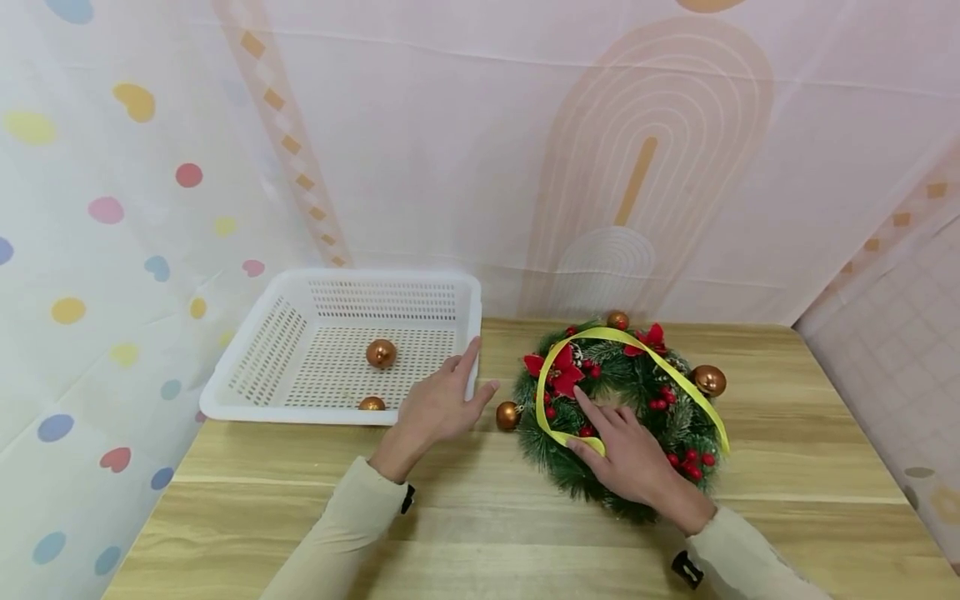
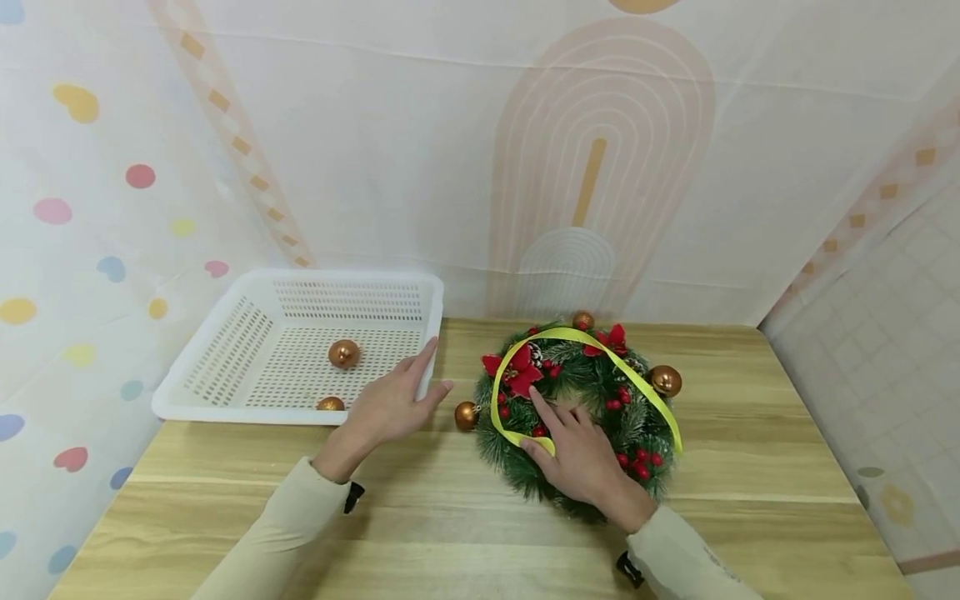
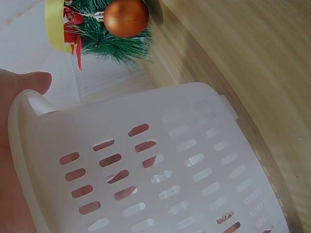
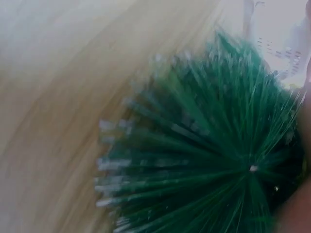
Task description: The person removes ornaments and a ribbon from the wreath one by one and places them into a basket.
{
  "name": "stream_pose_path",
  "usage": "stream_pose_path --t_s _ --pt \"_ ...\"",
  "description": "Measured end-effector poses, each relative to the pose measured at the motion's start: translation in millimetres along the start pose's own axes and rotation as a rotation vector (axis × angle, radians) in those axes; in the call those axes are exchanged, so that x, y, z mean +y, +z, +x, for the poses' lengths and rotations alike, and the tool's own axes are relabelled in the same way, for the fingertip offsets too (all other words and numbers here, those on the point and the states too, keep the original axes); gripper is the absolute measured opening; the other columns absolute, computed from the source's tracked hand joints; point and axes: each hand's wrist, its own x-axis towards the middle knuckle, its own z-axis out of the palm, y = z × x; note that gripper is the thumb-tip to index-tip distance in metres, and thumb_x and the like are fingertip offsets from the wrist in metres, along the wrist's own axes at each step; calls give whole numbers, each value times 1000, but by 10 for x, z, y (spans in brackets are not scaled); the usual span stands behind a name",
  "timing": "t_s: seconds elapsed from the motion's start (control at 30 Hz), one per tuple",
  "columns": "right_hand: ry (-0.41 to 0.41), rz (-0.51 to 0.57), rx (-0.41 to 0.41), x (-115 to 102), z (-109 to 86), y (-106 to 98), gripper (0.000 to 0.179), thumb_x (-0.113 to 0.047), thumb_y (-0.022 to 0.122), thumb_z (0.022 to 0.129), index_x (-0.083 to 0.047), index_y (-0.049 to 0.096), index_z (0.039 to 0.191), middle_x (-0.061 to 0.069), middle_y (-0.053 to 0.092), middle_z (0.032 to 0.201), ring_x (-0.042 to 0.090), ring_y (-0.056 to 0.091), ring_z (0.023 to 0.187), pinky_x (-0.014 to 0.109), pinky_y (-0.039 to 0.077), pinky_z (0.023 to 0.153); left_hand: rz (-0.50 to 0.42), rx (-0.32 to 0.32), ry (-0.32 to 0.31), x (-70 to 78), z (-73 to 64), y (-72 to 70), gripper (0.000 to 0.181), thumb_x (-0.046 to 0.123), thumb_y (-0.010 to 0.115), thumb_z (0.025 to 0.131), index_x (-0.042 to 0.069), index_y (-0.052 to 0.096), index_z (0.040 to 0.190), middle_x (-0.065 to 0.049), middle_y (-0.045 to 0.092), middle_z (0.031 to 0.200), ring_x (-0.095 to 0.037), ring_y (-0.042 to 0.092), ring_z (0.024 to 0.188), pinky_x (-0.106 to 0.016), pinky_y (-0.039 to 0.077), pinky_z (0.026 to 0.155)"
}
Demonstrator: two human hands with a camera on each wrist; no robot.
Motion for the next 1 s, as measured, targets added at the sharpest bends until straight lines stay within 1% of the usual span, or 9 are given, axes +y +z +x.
stream_pose_path --t_s 0.2,0.3,0.37,0.47,0.57,0.63,0.73,0.9,1.0 --pt "-71 25 -70 73 -10 -46 72 -51 51 100 -22 22 159 12 54 143 35 49 125 56 48 93 -5 16 4 -15 1 -2 74 57 42 100 22 16 160 -16 46 149 -37 62 113 -49 55 79" --pt "-97 27 -85 97 -14 -58 72 -53 50 100 -23 22 159 11 53 144 34 48 126 56 48 93 10 105 61 -19 -6 11 69 50 47 100 16 30 157 -18 47 147 -39 55 123 -53 50 93" --pt "-98 30 -88 109 -15 -56 73 -54 49 100 -23 22 159 11 53 144 34 48 127 56 48 93 11 233 158 -16 -21 28 59 40 55 99 9 46 147 -20 52 142 -38 52 126 -54 46 100" --pt "-88 34 -87 120 -21 -49 75 -57 49 99 -22 21 159 11 53 144 34 47 128 56 47 94 -20 452 373 17 -70 53 38 24 65 93 2 64 124 -18 61 128 -35 55 121 -49 45 103" --pt "-75 40 -88 126 -25 -44 77 -59 49 98 -23 20 159 10 52 144 34 46 130 57 46 96 -114 566 565 103 -154 68 25 11 69 88 1 68 111 -15 67 115 -29 60 111 -41 48 99" --pt "-70 44 -90 129 -24 -42 77 -59 49 97 -24 20 159 10 51 145 35 46 130 57 46 97 -189 553 623 178 -223 82 23 7 71 87 1 68 109 -13 67 113 -26 61 108 -37 51 96" --pt "-73 43 -86 132 -19 -38 77 -59 49 97 -24 20 159 11 52 144 36 46 130 58 46 96 -258 459 615 269 -316 144 23 6 72 87 3 68 110 -12 66 115 -24 62 108 -34 53 93" --pt "-73 31 -76 130 -13 -29 77 -58 50 97 -23 21 159 13 53 142 37 47 129 59 47 94 -267 247 482 342 -391 292 30 12 70 92 8 63 121 -11 61 124 -25 58 117 -38 52 96" --pt "-63 19 -73 126 -14 -23 78 -59 50 97 -23 21 159 13 54 141 38 48 128 58 48 93 -264 159 385 335 -385 371 42 15 68 93 8 56 132 -13 57 131 -27 55 123 -42 49 100"
